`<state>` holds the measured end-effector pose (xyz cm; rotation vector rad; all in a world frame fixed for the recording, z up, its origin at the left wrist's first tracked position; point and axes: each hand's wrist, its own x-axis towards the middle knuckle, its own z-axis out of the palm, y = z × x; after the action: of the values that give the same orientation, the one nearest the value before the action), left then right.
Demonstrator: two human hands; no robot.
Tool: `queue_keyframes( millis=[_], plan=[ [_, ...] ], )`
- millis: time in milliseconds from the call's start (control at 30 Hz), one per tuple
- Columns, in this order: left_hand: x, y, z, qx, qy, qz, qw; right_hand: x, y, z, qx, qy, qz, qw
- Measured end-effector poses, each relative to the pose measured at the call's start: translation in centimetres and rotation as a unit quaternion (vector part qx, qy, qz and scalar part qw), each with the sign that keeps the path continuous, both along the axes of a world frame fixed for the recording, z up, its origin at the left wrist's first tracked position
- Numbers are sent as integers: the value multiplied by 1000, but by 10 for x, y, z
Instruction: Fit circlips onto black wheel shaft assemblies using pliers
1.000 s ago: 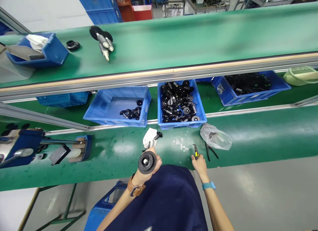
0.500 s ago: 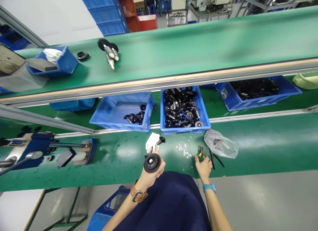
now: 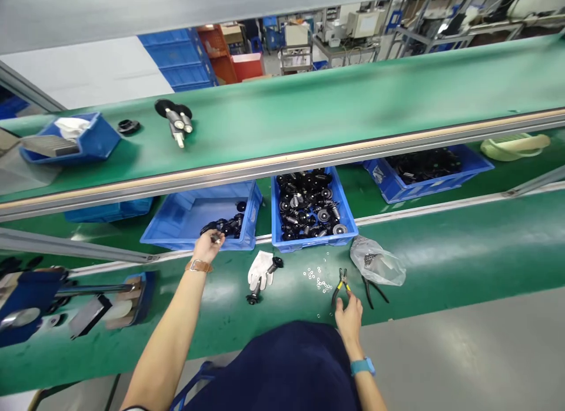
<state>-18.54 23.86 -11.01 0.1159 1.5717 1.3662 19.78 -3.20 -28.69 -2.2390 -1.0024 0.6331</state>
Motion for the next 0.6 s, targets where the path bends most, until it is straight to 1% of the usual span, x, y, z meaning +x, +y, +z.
queue_keyframes(
  millis=[33, 100, 167, 233, 300, 400, 500, 567, 600],
  plan=[
    [-2, 4, -3, 5, 11, 3, 1000, -3, 1, 4, 9, 2, 5, 1000],
    [-2, 1, -8, 24, 35, 5, 999, -8, 7, 17, 27, 6, 19, 999],
    [4, -13, -15, 50, 55, -1, 997, -14, 21, 33, 47, 10, 43, 998],
    [16, -35, -23, 72, 63, -29, 995, -21, 47, 50, 65, 11, 77, 995],
    [33, -63, -32, 76, 56, -84, 992, -28, 88, 64, 81, 10, 117, 990],
    [62, -107, -45, 62, 51, -168, 982, -42, 170, 75, 84, 8, 176, 981],
    [81, -148, -59, 36, 52, -216, 974, -54, 251, 76, 50, 8, 215, 975],
    [85, -173, -69, 3, 53, -243, 969, -58, 291, 74, 14, 8, 233, 972],
    [85, -184, -73, -14, 49, -242, 969, -59, 305, 72, -5, 9, 242, 970]
  ],
)
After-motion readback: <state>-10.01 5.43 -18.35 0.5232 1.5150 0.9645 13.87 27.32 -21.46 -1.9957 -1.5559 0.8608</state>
